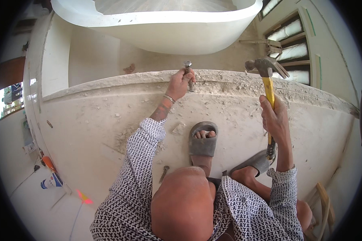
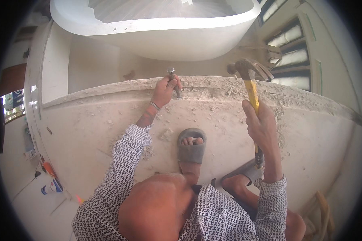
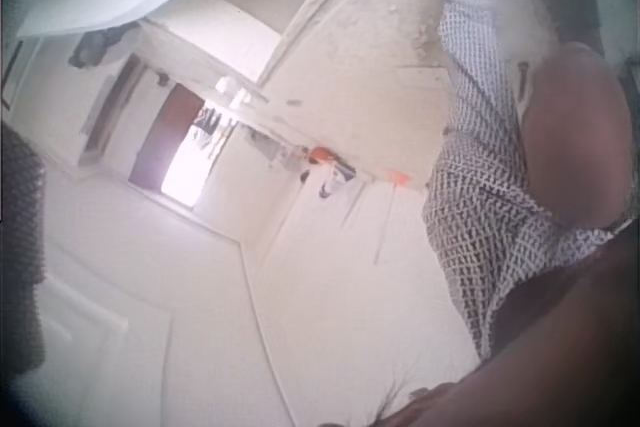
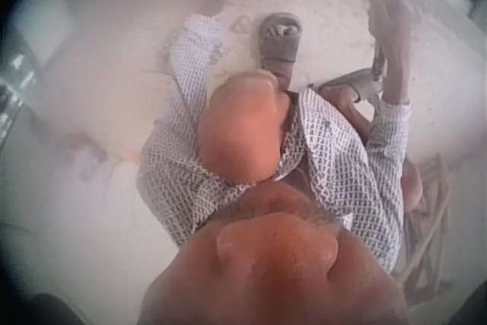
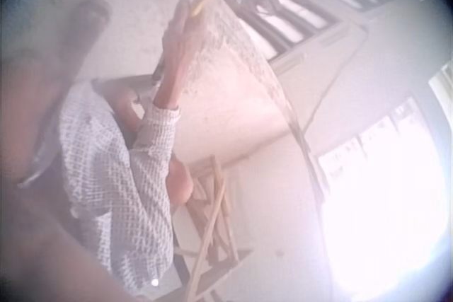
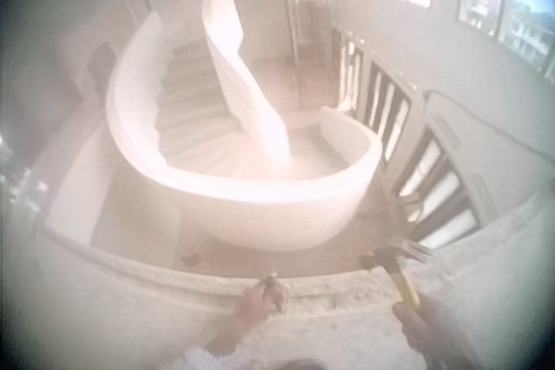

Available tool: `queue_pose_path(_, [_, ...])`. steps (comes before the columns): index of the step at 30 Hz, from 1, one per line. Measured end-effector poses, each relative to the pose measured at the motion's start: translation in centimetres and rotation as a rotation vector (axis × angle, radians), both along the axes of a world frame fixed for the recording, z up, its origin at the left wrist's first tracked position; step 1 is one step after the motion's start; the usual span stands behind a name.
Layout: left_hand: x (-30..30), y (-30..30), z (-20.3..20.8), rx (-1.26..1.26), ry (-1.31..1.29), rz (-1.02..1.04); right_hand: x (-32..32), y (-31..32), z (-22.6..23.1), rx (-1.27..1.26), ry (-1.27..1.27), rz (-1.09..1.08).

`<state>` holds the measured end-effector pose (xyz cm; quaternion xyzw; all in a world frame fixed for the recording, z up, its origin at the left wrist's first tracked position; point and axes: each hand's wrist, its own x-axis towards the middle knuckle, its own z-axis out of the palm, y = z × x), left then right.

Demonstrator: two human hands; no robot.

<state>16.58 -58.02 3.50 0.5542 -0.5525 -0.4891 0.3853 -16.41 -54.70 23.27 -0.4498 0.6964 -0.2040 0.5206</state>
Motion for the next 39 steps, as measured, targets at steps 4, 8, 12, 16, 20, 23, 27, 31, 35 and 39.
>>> queue_pose_path(4, [-2.9, 2.1, 1.1, -0.185, -0.385, -0.206, 1.3, -0.1, -1.6, 0.066, -0.084, -0.038])
queue_pose_path(8, [-2.2, 0.5, 1.3, -0.112, -0.281, -0.178, 2.3, -0.9, -1.2, 0.093, -0.147, -0.038])
queue_pose_path(12, [5.1, -1.9, 1.2, -0.114, 0.576, 0.489, 2.6, -1.5, -0.6, -0.022, -0.044, 0.047])
queue_pose_path(16, [3.6, -1.3, 4.7, 0.034, 0.409, 0.119, 2.2, -1.8, -0.9, 0.010, -0.042, 0.020])
queue_pose_path(20, [-0.2, -0.9, 3.2, 0.025, 0.297, -0.015, 3.1, -1.0, -1.4, 0.083, -0.122, -0.005])
queue_pose_path(23, [-0.9, -0.8, 2.4, 0.090, 0.280, -0.093, 3.7, -1.1, -1.1, 0.034, 0.007, 0.074])
queue_pose_path(27, [-0.6, -1.3, 2.7, 0.084, 0.273, -0.166, 3.7, -0.7, -2.6, -0.095, -0.065, 0.099])
queue_pose_path(31, [-0.4, -1.8, 2.8, 0.106, 0.282, -0.228, 4.5, -1.1, -2.4, -0.182, 0.075, 0.165])
queue_pose_path(35, [0.1, -2.2, 2.7, 0.103, 0.215, -0.270, 5.4, -2.2, -1.5, -0.264, 0.087, 0.225])
queue_pose_path(39, [1.0, -1.4, 2.4, 0.091, 0.268, -0.212, 6.5, -4.4, 0.9, -0.393, 0.099, 0.297])
